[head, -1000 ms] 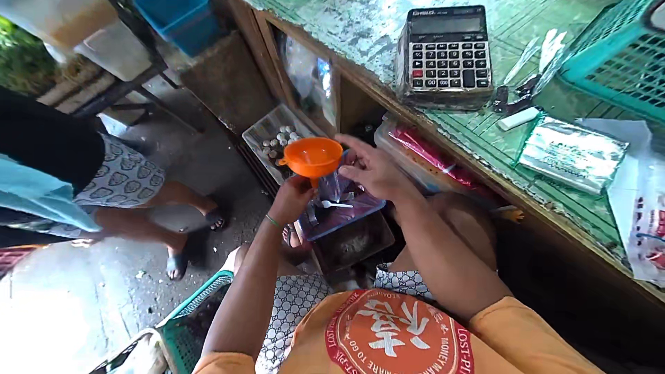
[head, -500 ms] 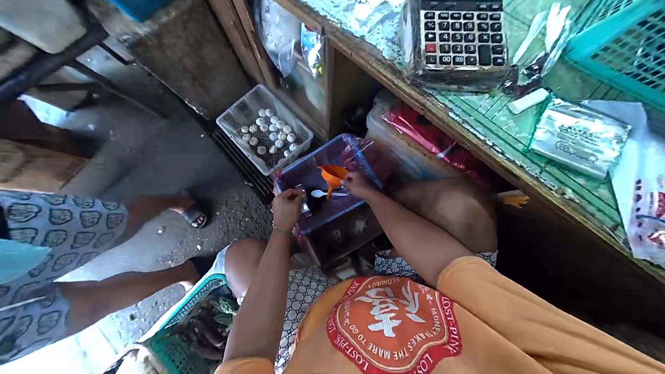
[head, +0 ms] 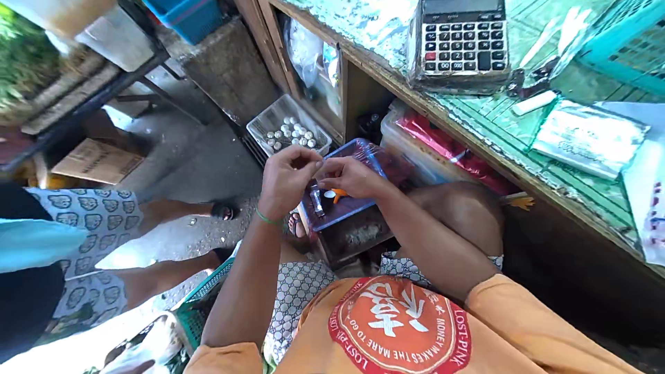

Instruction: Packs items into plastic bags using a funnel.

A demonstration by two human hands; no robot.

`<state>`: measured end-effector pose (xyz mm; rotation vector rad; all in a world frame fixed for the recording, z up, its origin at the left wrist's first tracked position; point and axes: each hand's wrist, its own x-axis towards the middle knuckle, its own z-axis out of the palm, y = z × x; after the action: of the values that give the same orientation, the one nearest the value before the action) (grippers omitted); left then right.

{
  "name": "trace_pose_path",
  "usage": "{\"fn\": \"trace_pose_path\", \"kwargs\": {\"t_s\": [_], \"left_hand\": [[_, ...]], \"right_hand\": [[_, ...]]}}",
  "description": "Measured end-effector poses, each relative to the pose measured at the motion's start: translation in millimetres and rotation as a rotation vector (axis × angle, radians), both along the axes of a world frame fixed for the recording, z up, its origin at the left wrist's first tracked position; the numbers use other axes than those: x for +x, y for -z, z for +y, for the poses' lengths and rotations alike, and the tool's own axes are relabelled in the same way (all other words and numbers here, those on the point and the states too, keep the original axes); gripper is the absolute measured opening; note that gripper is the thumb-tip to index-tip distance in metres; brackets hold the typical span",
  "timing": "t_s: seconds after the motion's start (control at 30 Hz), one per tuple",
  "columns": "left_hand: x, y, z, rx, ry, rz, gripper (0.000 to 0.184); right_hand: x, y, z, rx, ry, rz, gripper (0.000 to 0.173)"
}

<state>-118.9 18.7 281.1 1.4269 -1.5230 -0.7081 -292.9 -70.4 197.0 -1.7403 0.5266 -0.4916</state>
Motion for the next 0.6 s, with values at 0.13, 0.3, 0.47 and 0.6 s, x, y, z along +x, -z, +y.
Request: {"fn": "trace_pose_path", "kwargs": {"t_s": [0.13, 0.3, 0.47, 0.6], "left_hand": [[-9.9, -44.6, -11.4, -0.128, -0.054, -0.004, 0.005], [-12.4, -74.3, -11.9, -0.277, -0.083, 0.024, 0.005], [-25.7, -81.0, -6.7, -0.298, -0.138, 0.012, 0.005], [-34.0, -78.9, -8.3, -0.322, -0.088, -0.05, 0.006]], "right_hand": [[-8.7, -14.3, 9.4, -0.086, 0.034, 0.007, 0.007], [-26.5, -33.1, 30.2, 0.011, 0.079, 0.044, 0.013], [-41.7, -30.8, 40.6, -0.236, 0.201, 0.153, 0.026], [-49.1, -25.0, 42.7, -0.214, 0.207, 0.137, 0.019]]}}
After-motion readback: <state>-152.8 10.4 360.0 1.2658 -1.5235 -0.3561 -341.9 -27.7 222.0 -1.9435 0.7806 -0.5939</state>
